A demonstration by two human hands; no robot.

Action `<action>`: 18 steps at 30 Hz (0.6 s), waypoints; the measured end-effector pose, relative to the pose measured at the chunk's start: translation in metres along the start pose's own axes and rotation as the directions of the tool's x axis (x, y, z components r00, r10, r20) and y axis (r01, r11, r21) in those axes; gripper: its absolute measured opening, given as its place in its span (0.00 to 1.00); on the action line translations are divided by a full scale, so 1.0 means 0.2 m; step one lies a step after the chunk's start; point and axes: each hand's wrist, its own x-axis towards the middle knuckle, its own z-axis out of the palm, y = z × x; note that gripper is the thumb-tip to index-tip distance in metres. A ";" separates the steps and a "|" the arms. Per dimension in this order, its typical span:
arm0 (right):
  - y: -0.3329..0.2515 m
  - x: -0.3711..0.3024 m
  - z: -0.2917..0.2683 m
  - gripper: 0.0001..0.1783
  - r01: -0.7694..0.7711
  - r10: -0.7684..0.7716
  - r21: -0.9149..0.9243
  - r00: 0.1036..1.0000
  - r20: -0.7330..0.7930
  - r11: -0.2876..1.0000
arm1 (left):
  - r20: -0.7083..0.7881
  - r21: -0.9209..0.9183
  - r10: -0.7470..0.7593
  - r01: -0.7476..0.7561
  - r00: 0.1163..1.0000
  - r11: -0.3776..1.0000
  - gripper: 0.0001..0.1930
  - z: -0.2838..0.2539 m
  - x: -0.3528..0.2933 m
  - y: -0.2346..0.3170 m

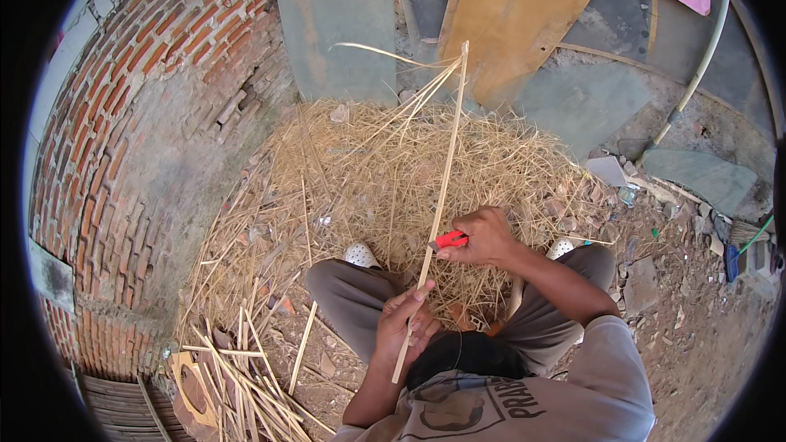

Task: The person sits on a pile of straw and uses a red utility knife to split a long bamboo pole into thin strips. They hold the pole vertically and repeatedly slice downwards to separate the material into fine strands.

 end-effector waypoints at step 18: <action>0.34 0.11 -0.24 0.36 -0.474 0.442 -0.202 0.878 -0.184 0.857 | -0.027 0.155 -0.136 0.139 0.990 0.978 0.11 -0.11 -0.30 -0.02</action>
